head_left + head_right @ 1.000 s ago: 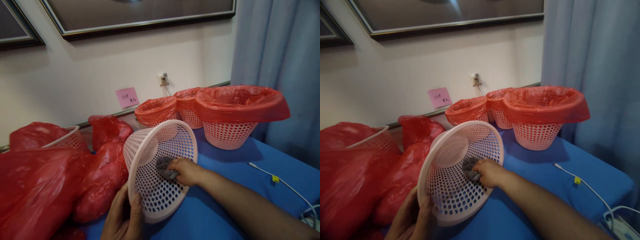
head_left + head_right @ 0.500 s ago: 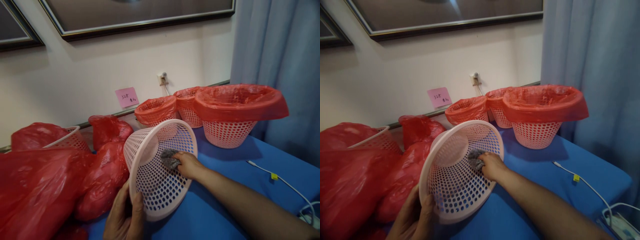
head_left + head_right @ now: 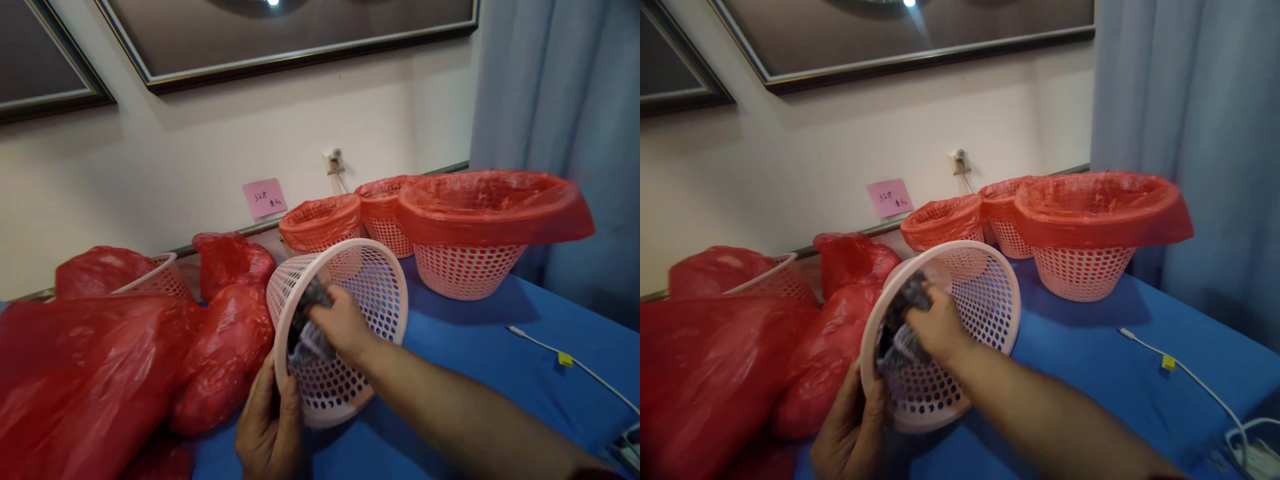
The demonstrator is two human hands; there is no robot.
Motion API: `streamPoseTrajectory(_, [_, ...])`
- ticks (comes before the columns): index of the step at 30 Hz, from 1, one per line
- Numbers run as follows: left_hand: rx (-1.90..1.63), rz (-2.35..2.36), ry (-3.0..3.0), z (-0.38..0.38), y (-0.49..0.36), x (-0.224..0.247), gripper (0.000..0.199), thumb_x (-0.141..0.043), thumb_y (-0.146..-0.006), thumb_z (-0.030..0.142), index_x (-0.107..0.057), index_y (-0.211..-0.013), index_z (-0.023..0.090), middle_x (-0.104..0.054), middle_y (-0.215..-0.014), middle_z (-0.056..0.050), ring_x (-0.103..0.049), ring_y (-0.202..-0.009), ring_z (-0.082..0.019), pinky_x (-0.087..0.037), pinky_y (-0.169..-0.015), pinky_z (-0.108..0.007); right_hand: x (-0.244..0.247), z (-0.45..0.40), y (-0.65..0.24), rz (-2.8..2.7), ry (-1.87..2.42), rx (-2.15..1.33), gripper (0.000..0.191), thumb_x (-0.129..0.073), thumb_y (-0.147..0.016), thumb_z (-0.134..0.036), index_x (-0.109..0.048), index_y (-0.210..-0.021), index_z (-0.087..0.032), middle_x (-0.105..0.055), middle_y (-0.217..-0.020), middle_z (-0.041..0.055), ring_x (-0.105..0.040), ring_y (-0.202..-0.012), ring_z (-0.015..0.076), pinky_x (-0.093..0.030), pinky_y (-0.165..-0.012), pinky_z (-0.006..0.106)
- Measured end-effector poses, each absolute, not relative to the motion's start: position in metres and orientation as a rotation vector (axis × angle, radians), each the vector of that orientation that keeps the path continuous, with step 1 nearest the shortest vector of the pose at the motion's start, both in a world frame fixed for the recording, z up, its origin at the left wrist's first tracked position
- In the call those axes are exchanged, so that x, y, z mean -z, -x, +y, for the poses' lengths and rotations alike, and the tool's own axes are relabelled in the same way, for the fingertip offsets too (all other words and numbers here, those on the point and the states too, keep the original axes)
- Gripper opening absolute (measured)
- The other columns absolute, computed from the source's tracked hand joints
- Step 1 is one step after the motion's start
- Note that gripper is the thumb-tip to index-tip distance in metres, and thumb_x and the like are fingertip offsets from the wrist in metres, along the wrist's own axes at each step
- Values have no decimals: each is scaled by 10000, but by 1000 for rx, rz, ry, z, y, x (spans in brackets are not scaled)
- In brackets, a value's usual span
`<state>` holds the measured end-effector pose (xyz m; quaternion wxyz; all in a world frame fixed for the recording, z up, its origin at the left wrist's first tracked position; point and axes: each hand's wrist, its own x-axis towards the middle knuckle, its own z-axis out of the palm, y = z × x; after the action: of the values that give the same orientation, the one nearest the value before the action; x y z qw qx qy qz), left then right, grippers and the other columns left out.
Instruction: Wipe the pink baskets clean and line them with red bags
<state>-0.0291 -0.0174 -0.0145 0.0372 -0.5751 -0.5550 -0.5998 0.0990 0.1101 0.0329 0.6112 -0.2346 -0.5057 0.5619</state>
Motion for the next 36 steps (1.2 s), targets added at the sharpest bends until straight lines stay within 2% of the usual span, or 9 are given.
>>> streamPoseTrajectory(3, [1903,-1762,1707,-18,35,21,428,-746,-963,411,-737,-1380,316,-772,-1383,-17,-759,-1219,-249,-568,-1117,-341,-4,103,-82,-1840,583,-960,337,-650,-692,-59,-776,-972,-198,-817,-1037,36,-746,-1025,244,-597,-981,360])
streamPoseTrajectory(7, [1952,-1783,1658,-18,32,20,419,-765,-942,450,-766,-1335,304,-790,-1347,-24,-768,-1190,-266,-567,-1130,-380,24,123,-96,-2314,921,-518,275,-749,-671,15,-815,-865,-168,-830,-993,124,-760,-991,290,-580,-1020,376])
streamPoseTrajectory(11, [2037,-1829,1523,-19,21,7,399,-786,-910,504,-808,-1251,298,-820,-1273,-17,-781,-1150,-270,-564,-1143,-408,23,151,-120,-2226,1184,-353,415,-536,-957,-49,-753,-1305,-113,-667,-1473,229,-639,-1341,336,-480,-1170,488])
streamPoseTrajectory(14, [2050,-1839,1520,-19,17,-2,389,-800,-878,551,-836,-1180,309,-837,-1220,-9,-793,-1116,-261,-589,-1110,-389,19,163,-129,-2114,1253,-397,555,-441,-989,-36,-604,-1513,-121,-452,-1680,220,-491,-1506,351,-354,-1259,569])
streamPoseTrajectory(18, [2092,-1809,1574,-18,15,-6,363,-789,-900,517,-827,-1207,329,-832,-1234,-4,-790,-1125,-255,-594,-1104,-392,25,158,-121,-2075,1223,-668,460,-557,-881,-14,-746,-1296,-78,-671,-1450,261,-601,-1387,376,-398,-1223,554])
streamPoseTrajectory(21, [2108,-1813,1573,-18,12,-5,349,-791,-910,491,-822,-1220,333,-829,-1242,-4,-788,-1124,-250,-592,-1099,-379,29,142,-102,-2044,1074,-983,386,-674,-730,-14,-818,-1057,-161,-819,-1142,146,-743,-1133,326,-545,-1077,459])
streamPoseTrajectory(24, [2141,-1805,1572,-21,12,-2,340,-785,-913,510,-833,-1194,325,-833,-1229,-15,-794,-1107,-256,-602,-1079,-369,22,126,-85,-1899,865,-1284,363,-694,-723,-85,-799,-1047,-209,-832,-964,35,-783,-871,244,-636,-820,359])
streamPoseTrajectory(31, [2188,-1879,1507,-15,36,7,431,-841,-841,553,-838,-1190,300,-827,-1251,-39,-787,-1141,-291,-603,-1090,-413,-16,143,-104,-1228,466,-1450,437,-582,-910,-372,-640,-1288,-160,-814,-1007,92,-783,-810,235,-647,-762,377])
streamPoseTrajectory(36, [2269,-1940,1336,-4,54,7,529,-885,-764,603,-846,-1159,254,-833,-1224,-61,-786,-1121,-320,-551,-1147,-523,-13,166,-117,-1288,782,-874,485,-518,-913,-240,-624,-1384,-189,-777,-1276,98,-754,-1131,243,-607,-1013,414])
